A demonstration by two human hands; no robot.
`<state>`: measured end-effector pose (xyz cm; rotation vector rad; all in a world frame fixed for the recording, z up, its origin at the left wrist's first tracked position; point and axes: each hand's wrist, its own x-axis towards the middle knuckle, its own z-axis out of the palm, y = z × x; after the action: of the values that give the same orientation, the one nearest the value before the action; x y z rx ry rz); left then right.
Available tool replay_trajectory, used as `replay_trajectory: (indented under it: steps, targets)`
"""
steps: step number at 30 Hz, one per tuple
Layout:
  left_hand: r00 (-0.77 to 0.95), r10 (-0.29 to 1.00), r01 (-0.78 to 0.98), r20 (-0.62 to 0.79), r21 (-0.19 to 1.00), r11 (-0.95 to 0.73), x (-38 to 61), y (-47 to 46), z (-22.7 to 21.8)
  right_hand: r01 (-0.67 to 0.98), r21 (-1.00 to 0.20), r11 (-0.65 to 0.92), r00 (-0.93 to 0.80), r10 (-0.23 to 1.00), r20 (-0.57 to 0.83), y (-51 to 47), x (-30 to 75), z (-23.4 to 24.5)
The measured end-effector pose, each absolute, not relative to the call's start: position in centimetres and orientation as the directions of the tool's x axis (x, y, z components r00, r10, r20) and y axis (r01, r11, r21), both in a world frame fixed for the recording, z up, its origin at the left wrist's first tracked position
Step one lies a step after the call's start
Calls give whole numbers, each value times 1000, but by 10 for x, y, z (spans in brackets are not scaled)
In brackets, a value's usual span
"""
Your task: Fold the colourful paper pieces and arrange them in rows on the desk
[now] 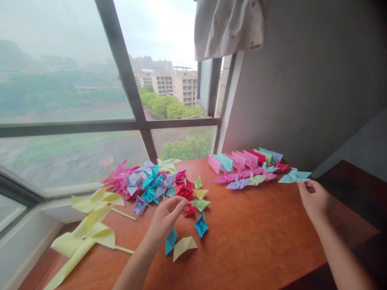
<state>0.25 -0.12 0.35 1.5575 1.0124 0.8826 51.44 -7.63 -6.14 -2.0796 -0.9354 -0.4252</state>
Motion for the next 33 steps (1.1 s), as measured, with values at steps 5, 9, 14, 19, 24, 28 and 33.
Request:
replay_trajectory:
  steps: [5, 9, 14, 19, 24, 28, 33]
  targets:
    - [367, 930, 187, 24, 977, -99, 3, 1, 3, 722, -489, -490, 692, 517, 503, -62, 544, -83]
    - [353, 935, 193, 24, 976, -97, 2, 1, 6, 713, -467, -523, 701, 499, 510, -47, 548, -95]
    - [346, 938, 203, 10, 975, -85, 1, 1, 6, 698, -460, -549, 716, 520, 466, -38, 551, -100]
    - [346, 938, 199, 4, 977, -78, 2, 1, 6, 657, -490, -573, 753, 524, 398, -35, 551, -99]
    - [344, 939, 189, 7, 979, -77, 3, 1, 6, 642, -525, -559, 764, 528, 372, -33, 550, -97]
    - [356, 934, 183, 7, 980, -77, 2, 1, 4, 649, -526, -549, 756, 538, 372, -29, 551, -96]
    - [355, 935, 178, 13, 981, -81, 2, 2, 3, 658, -529, -536, 747, 549, 374, -26, 553, -97]
